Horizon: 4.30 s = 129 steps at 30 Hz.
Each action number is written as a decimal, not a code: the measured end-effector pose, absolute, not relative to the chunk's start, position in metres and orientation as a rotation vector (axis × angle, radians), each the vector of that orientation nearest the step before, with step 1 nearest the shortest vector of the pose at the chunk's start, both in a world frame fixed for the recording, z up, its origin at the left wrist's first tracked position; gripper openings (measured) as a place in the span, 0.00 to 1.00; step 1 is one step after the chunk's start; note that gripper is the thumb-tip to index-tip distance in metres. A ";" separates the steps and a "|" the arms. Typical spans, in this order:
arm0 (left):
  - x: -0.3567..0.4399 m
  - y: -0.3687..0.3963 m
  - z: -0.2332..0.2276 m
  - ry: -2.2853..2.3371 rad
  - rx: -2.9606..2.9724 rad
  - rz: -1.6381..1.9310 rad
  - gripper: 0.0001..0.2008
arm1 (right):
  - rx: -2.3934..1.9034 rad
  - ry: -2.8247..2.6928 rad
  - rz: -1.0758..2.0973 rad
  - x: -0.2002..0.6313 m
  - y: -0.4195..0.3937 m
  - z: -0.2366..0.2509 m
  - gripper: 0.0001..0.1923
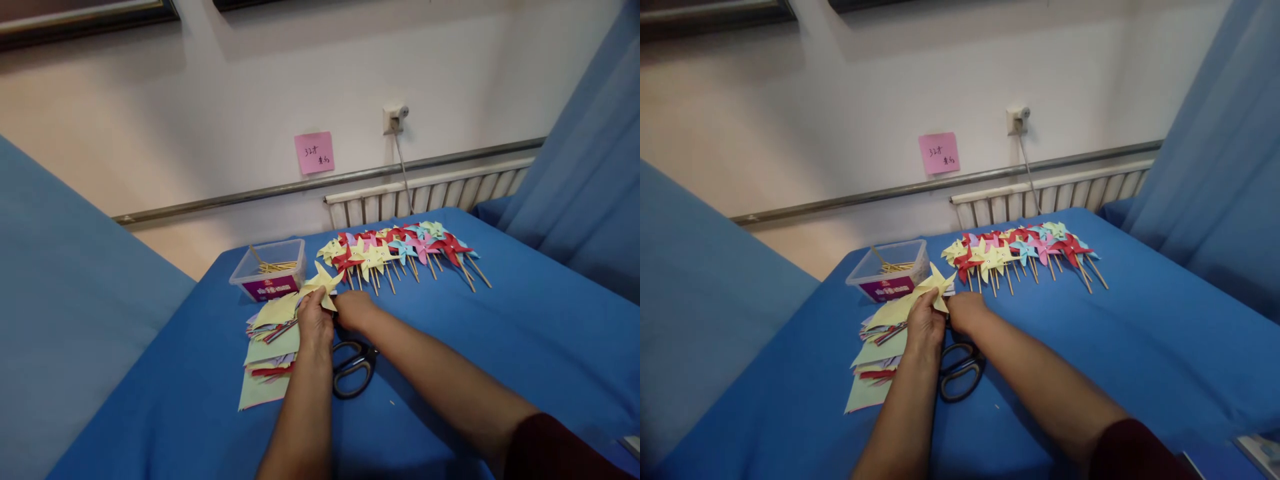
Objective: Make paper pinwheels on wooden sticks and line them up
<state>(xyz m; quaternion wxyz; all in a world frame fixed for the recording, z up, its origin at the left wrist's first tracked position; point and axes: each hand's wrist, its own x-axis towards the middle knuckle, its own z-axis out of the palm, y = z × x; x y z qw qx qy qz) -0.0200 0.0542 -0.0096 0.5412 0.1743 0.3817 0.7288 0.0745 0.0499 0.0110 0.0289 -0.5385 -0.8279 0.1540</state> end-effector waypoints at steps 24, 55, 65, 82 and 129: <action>-0.018 0.046 0.000 0.851 0.434 1.680 0.07 | -1.516 -2.543 0.434 0.098 0.041 -0.001 0.14; -0.016 0.045 0.002 0.884 0.405 1.669 0.09 | -1.307 -1.896 1.064 0.127 0.057 -0.043 0.07; -0.013 0.045 0.000 0.890 0.394 1.688 0.08 | -1.308 -1.857 0.870 0.126 0.032 -0.042 0.08; -0.013 0.046 -0.003 0.849 0.410 1.679 0.10 | -1.530 -2.497 0.455 0.087 0.037 -0.009 0.17; 0.000 0.036 0.002 0.970 0.487 1.566 0.12 | -1.564 -2.211 0.652 0.159 0.029 -0.032 0.06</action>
